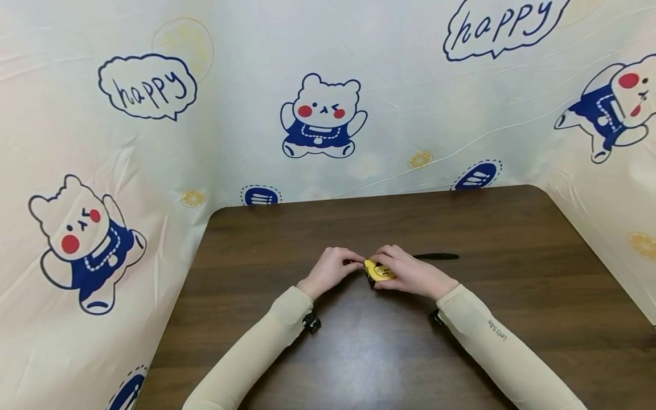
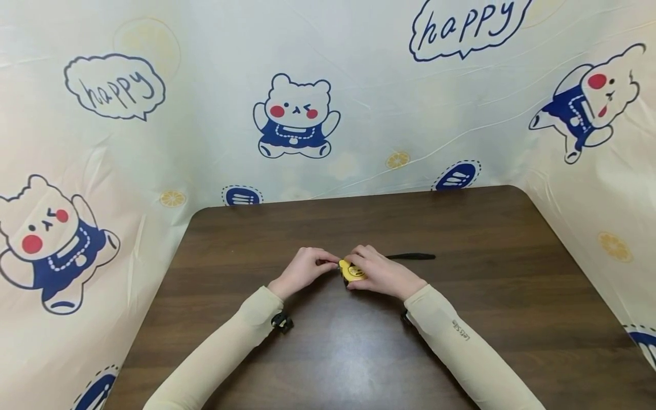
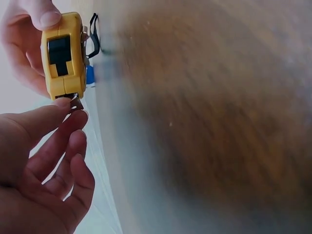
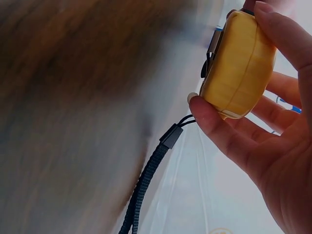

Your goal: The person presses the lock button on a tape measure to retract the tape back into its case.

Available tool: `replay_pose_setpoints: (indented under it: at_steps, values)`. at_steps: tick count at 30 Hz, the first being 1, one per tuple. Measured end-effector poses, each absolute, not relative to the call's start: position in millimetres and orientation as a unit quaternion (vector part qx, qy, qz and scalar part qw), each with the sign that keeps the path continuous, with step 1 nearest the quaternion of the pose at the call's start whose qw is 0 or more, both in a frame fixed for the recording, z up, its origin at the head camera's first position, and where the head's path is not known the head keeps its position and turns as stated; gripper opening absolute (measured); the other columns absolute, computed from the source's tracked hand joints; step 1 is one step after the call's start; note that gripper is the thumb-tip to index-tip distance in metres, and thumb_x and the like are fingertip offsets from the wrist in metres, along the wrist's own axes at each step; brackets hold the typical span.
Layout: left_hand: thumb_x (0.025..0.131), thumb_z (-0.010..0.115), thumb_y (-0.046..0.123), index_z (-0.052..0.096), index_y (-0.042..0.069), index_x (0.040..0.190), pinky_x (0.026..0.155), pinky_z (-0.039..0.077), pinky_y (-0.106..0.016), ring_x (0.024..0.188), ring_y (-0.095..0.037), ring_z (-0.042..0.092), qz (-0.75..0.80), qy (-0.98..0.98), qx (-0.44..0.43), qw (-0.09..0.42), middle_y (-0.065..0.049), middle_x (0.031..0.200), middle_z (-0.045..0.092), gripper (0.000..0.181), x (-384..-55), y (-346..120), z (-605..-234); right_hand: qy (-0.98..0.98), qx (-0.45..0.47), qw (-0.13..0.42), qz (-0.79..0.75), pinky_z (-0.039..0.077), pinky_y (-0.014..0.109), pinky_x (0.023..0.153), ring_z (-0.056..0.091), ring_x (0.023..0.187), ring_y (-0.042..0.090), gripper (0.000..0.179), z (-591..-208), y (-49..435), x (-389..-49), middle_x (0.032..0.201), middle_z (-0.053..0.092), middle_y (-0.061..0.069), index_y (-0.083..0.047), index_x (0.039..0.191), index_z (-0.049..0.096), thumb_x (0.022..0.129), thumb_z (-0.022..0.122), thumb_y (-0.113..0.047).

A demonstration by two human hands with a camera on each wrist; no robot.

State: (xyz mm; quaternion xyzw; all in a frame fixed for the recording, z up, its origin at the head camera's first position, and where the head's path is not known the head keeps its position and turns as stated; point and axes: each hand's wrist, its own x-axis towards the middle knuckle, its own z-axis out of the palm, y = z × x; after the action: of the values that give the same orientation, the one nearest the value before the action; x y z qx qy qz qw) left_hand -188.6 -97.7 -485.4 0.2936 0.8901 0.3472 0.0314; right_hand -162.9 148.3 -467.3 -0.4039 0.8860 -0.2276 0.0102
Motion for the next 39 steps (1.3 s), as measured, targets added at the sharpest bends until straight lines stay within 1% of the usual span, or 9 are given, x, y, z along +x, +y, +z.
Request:
replay_pose_setpoints:
  at_steps: [8, 15, 20, 26, 31, 35, 39]
  values:
    - [0.098, 0.074, 0.013, 0.082, 0.01, 0.112, 0.086, 0.059, -0.033, 0.099, -0.018, 0.073, 0.346, 0.892, 0.289, 0.039, -0.004, 0.106, 0.079, 0.017, -188.4, -93.3, -486.6, 0.888, -0.399, 0.016, -0.228, 0.054, 0.039, 0.093, 0.053, 0.113, 0.021, 0.052, -465.7, 147.3, -161.1, 0.126, 0.058, 0.007, -0.006, 0.135, 0.064, 0.093, 0.081, -0.031]
    - [0.099, 0.073, 0.012, 0.08, 0.009, 0.116, 0.088, 0.059, -0.033, 0.101, -0.019, 0.073, 0.353, 0.888, 0.292, 0.043, -0.005, 0.11, 0.079, 0.019, -188.2, -92.3, -486.9, 0.889, -0.397, 0.018, -0.23, 0.053, 0.04, 0.093, 0.053, 0.113, 0.021, 0.053, -467.4, 149.2, -161.6, 0.126, 0.058, 0.007, -0.006, 0.136, 0.064, 0.093, 0.081, -0.031]
    - [0.1, 0.072, 0.012, 0.08, 0.008, 0.114, 0.089, 0.059, -0.036, 0.101, -0.018, 0.072, 0.364, 0.887, 0.28, 0.046, -0.005, 0.11, 0.078, 0.017, -189.2, -97.7, -486.4, 0.894, -0.388, 0.022, -0.222, 0.053, 0.042, 0.095, 0.054, 0.115, 0.022, 0.053, -470.6, 154.9, -162.9, 0.128, 0.058, 0.007, -0.005, 0.137, 0.063, 0.094, 0.08, -0.032]
    - [0.1, 0.072, 0.012, 0.081, 0.006, 0.111, 0.09, 0.059, -0.04, 0.099, -0.018, 0.072, 0.365, 0.892, 0.262, 0.043, -0.004, 0.107, 0.078, 0.015, -189.2, -114.3, -488.7, 0.908, -0.365, 0.018, -0.207, 0.053, 0.042, 0.094, 0.055, 0.113, 0.022, 0.054, -475.0, 169.7, -166.1, 0.127, 0.059, 0.008, -0.004, 0.136, 0.062, 0.094, 0.081, -0.032]
    - [0.099, 0.072, 0.014, 0.081, 0.007, 0.109, 0.089, 0.059, -0.04, 0.097, -0.018, 0.071, 0.36, 0.898, 0.25, 0.034, -0.003, 0.105, 0.078, 0.014, -185.8, -133.6, -492.3, 0.913, -0.351, 0.007, -0.207, 0.053, 0.042, 0.093, 0.056, 0.112, 0.022, 0.054, -478.1, 181.2, -168.3, 0.127, 0.059, 0.008, -0.004, 0.135, 0.063, 0.093, 0.082, -0.031]
    - [0.1, 0.072, 0.016, 0.081, 0.008, 0.109, 0.089, 0.059, -0.039, 0.096, -0.016, 0.071, 0.344, 0.908, 0.234, 0.039, -0.001, 0.104, 0.078, 0.015, -179.3, -151.0, -490.2, 0.915, -0.347, -0.003, -0.205, 0.053, 0.042, 0.091, 0.055, 0.11, 0.022, 0.055, -479.7, 188.8, -168.1, 0.125, 0.059, 0.009, -0.003, 0.134, 0.063, 0.091, 0.083, -0.03]
    - [0.1, 0.072, 0.018, 0.08, 0.009, 0.111, 0.089, 0.059, -0.04, 0.096, -0.017, 0.071, 0.336, 0.915, 0.22, 0.041, -0.001, 0.105, 0.078, 0.016, -173.9, -168.5, -482.3, 0.918, -0.338, -0.015, -0.207, 0.052, 0.042, 0.091, 0.055, 0.108, 0.023, 0.056, -480.5, 195.5, -167.2, 0.123, 0.059, 0.009, -0.001, 0.133, 0.063, 0.09, 0.085, -0.029]
